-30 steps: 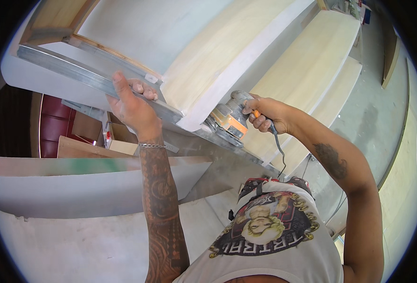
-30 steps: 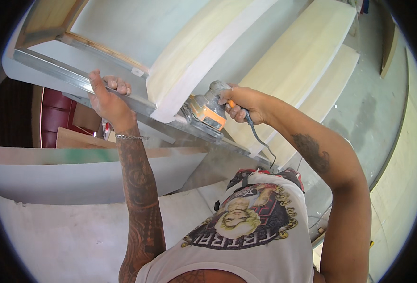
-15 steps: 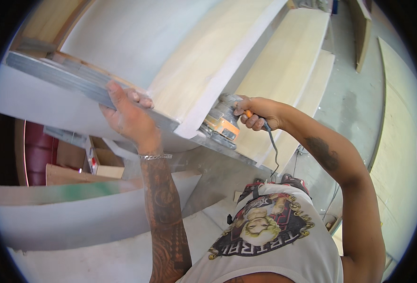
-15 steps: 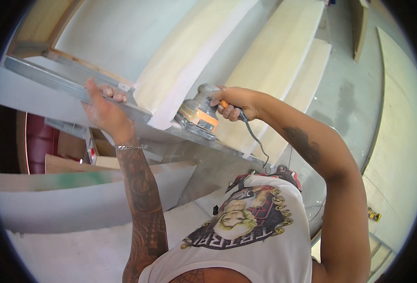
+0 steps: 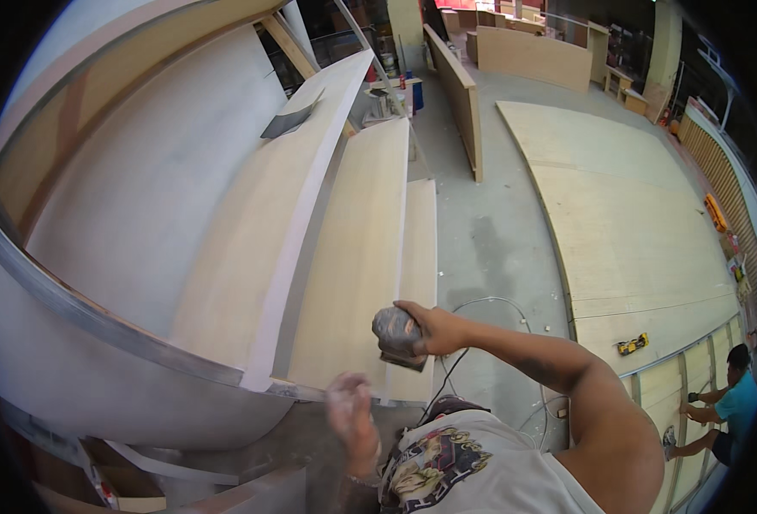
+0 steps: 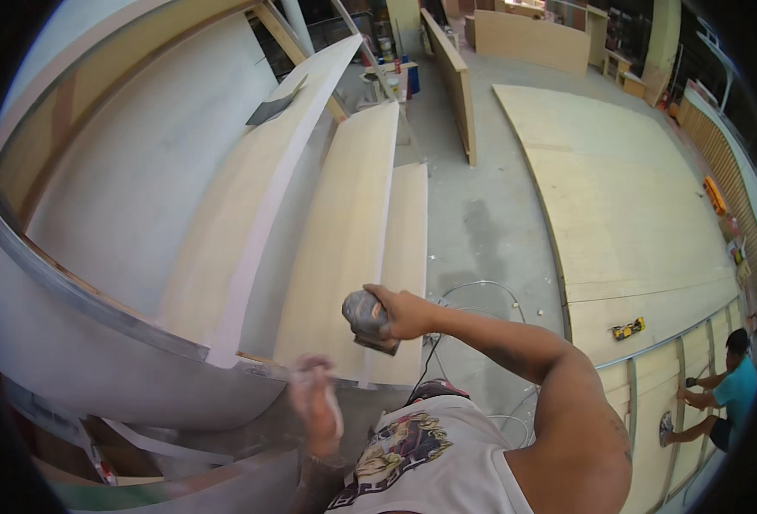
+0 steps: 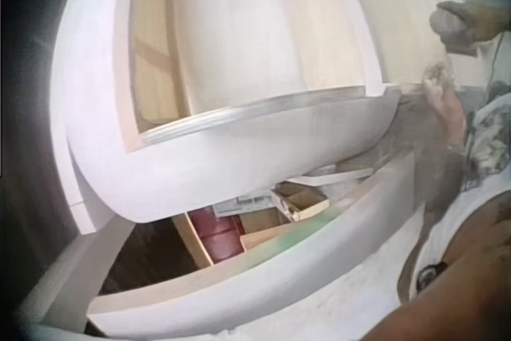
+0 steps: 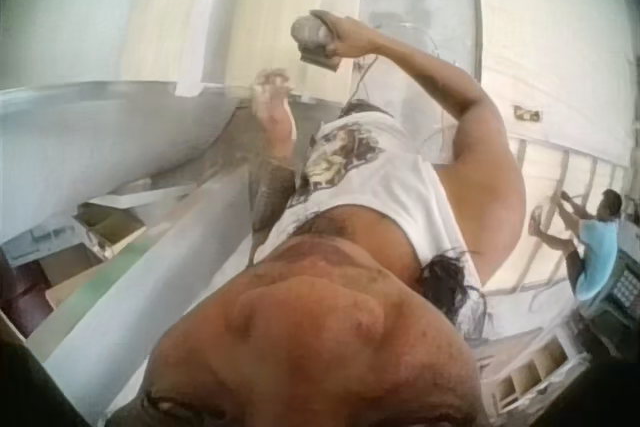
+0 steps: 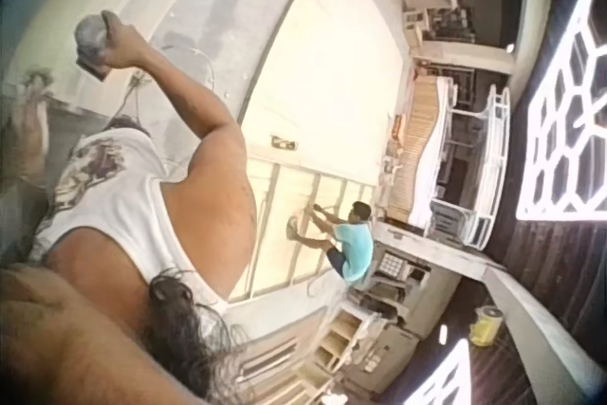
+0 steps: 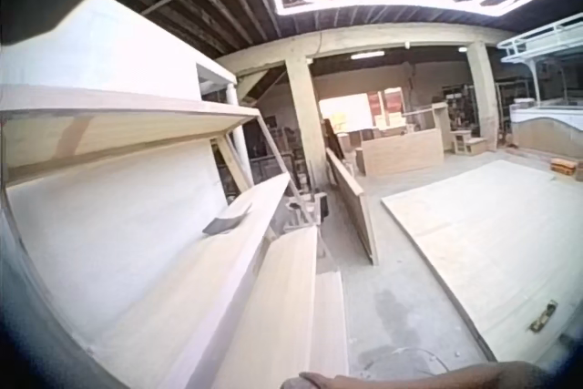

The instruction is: Using an electric orbital sander to sand the surfaces and edges of wooden shelves on a metal frame.

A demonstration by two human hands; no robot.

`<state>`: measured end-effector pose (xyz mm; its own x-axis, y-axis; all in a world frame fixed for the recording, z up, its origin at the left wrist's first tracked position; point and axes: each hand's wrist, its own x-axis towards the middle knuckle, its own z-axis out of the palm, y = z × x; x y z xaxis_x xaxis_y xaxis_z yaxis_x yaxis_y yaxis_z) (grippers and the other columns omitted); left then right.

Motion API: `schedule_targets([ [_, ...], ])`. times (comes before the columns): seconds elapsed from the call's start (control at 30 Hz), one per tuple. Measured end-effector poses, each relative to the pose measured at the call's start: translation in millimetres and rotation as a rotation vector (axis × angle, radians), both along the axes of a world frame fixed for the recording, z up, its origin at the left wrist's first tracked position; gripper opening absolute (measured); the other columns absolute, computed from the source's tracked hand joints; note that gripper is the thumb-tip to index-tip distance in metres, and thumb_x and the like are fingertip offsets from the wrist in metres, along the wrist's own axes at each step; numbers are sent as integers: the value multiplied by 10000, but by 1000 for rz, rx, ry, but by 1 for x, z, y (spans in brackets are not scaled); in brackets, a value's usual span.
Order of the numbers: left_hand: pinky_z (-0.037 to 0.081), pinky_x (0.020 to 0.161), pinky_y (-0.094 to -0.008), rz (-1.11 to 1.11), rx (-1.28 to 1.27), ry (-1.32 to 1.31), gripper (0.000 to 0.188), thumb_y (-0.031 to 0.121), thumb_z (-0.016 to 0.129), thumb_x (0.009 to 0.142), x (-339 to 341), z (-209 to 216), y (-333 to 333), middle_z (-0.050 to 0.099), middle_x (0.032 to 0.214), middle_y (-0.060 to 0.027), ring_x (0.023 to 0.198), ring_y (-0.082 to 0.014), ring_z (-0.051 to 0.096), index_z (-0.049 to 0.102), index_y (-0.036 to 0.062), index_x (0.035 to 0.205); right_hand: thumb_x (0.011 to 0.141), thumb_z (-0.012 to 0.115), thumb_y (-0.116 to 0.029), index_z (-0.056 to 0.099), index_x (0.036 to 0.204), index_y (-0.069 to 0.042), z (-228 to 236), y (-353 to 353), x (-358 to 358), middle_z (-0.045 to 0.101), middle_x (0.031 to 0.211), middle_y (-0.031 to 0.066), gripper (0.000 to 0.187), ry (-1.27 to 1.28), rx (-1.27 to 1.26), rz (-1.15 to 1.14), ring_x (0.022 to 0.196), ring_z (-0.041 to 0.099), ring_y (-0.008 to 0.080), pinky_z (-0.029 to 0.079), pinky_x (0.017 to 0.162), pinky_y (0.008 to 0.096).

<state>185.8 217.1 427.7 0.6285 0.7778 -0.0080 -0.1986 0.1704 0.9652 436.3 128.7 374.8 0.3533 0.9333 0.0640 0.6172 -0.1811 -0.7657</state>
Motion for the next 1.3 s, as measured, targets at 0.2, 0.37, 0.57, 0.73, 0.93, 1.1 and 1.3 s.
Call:
schedule_targets([
  [0.2, 353, 1093, -488, -438, -1098, 18, 1020, 704, 564, 889, 31, -30, 2, 390, 1447, -235, 1321, -360, 437, 219, -19, 1520, 714, 698, -90, 262, 1552, -148, 73, -48, -37, 666, 1140, 184, 946, -262, -271, 127, 865, 672, 439, 547, 719, 505],
  [0.37, 350, 1098, -519, -570, -1270, -96, 953, 711, 559, 893, 49, -21, -13, 426, 1433, -205, 1307, -376, 447, 269, 63, 1529, 763, 713, -104, 281, 1567, -252, 70, -76, -37, 632, 952, 85, 925, -570, -194, 347, 753, 670, 323, 527, 582, 457],
  [0.57, 438, 1011, -490, -486, -1150, -72, 499, 394, 701, 921, 70, -60, -29, 588, 1295, -80, 1201, -240, 555, 520, 175, 1332, 760, 724, -83, 408, 1511, -304, 59, -72, -10, 596, 977, 50, 844, -751, 67, 540, 944, 634, 285, 529, 801, 429],
  [0.73, 457, 912, -375, -252, -1058, -278, 428, 382, 674, 948, 109, -53, -19, 678, 1148, -55, 1068, -219, 630, 557, 156, 1292, 715, 742, 35, 427, 1464, -126, 42, -37, -20, 474, 1341, 205, 828, -551, 301, -436, 1248, 485, 404, 379, 1070, 458],
  [0.93, 467, 894, -356, 90, -764, -227, 357, 343, 669, 966, 142, -54, -21, 673, 1138, -61, 1074, -163, 619, 592, 125, 1237, 1003, 518, -338, 110, 1592, -45, -11, 0, -38, 380, 1454, 233, 774, 1288, 486, -398, 1261, 492, 345, 419, 1052, 450],
  [1.1, 455, 1024, -320, 375, -510, -11, 479, 331, 567, 1040, 159, -31, -32, 558, 1319, -104, 1185, -168, 566, 425, 16, 1371, 1003, 559, -373, 135, 1575, -25, 17, 35, -37, 419, 1418, 222, 793, 1099, 284, -297, 1276, 490, 294, 422, 1063, 394],
  [1.3, 406, 1058, -312, 407, -234, 18, 511, 279, 534, 1052, 145, -6, -26, 504, 1393, -99, 1275, -150, 480, 373, 5, 1452, 982, 579, -262, 306, 1498, -34, 28, 89, -29, 522, 1314, 160, 627, 1509, 347, -97, 1145, 580, 233, 530, 904, 371],
])
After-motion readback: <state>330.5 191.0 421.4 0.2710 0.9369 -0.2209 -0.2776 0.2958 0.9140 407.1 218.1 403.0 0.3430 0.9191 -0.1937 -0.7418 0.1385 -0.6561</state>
